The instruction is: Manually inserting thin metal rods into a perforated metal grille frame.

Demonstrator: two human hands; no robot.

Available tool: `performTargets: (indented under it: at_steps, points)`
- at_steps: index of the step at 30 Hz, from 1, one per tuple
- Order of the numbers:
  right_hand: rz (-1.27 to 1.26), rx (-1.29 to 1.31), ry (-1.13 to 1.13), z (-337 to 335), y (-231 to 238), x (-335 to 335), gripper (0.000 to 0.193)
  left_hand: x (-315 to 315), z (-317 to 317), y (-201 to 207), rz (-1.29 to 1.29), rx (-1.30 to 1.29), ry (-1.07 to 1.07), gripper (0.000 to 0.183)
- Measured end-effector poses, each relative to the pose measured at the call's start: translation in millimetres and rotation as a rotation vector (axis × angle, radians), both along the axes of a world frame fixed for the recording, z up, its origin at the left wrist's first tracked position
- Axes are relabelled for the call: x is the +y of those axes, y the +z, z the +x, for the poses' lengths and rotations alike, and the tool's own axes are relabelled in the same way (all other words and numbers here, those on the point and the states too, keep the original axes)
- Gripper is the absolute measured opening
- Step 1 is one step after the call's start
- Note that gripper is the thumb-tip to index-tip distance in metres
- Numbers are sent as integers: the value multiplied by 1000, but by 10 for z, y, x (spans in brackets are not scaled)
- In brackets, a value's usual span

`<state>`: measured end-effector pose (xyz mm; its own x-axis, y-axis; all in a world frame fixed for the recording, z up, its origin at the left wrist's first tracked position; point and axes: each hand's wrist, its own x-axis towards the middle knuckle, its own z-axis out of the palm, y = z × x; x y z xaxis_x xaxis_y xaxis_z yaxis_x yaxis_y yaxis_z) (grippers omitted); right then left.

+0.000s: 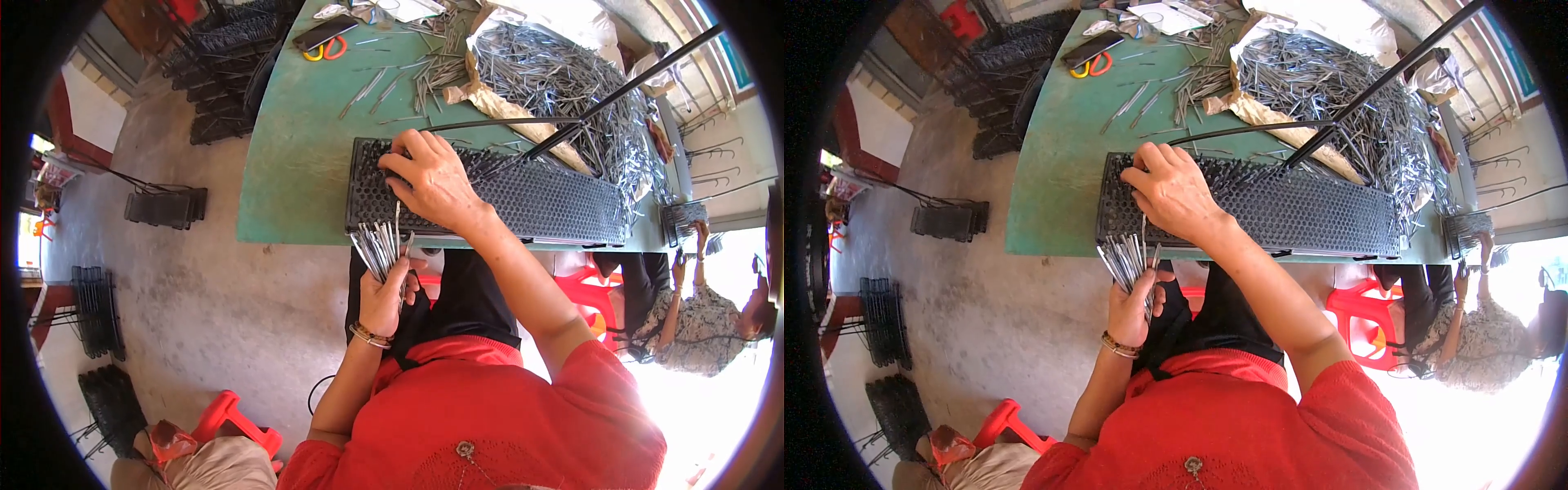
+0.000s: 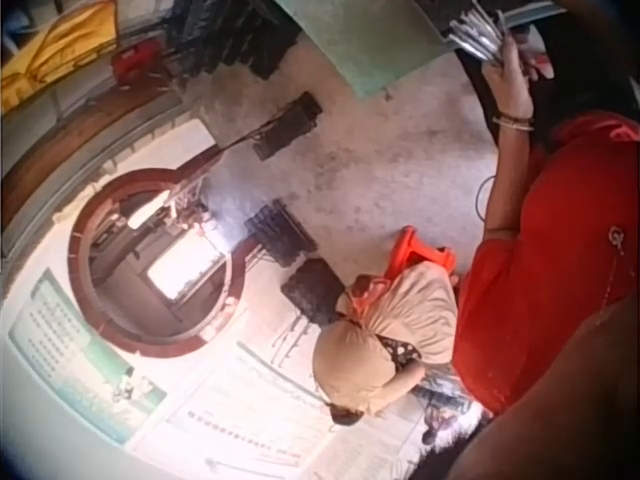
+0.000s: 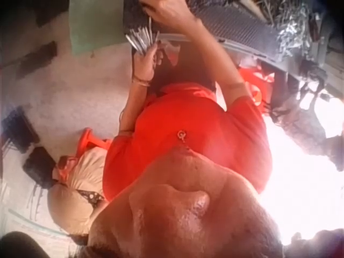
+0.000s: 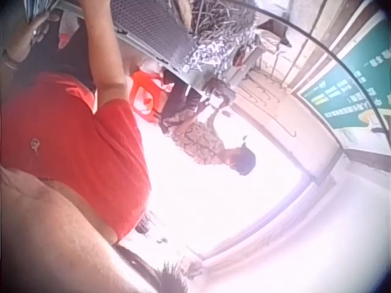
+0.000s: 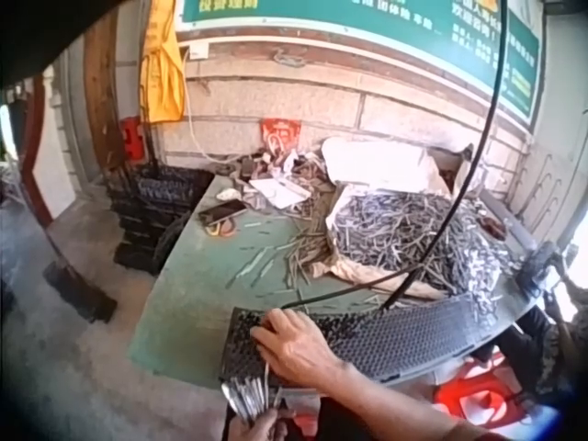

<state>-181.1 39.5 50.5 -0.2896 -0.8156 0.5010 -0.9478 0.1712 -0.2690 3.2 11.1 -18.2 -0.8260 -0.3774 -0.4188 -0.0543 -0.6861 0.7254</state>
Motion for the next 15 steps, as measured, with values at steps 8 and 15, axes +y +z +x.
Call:
performTargets:
  at_steps: [8,15]
  points:
    - [78,29,27,-48,8,-60,18,-15,29,-35,-26,15,17,20]
    - [52,-132,126,-191,-8,-107,13,-18,11,-5,8,22,-9,22]
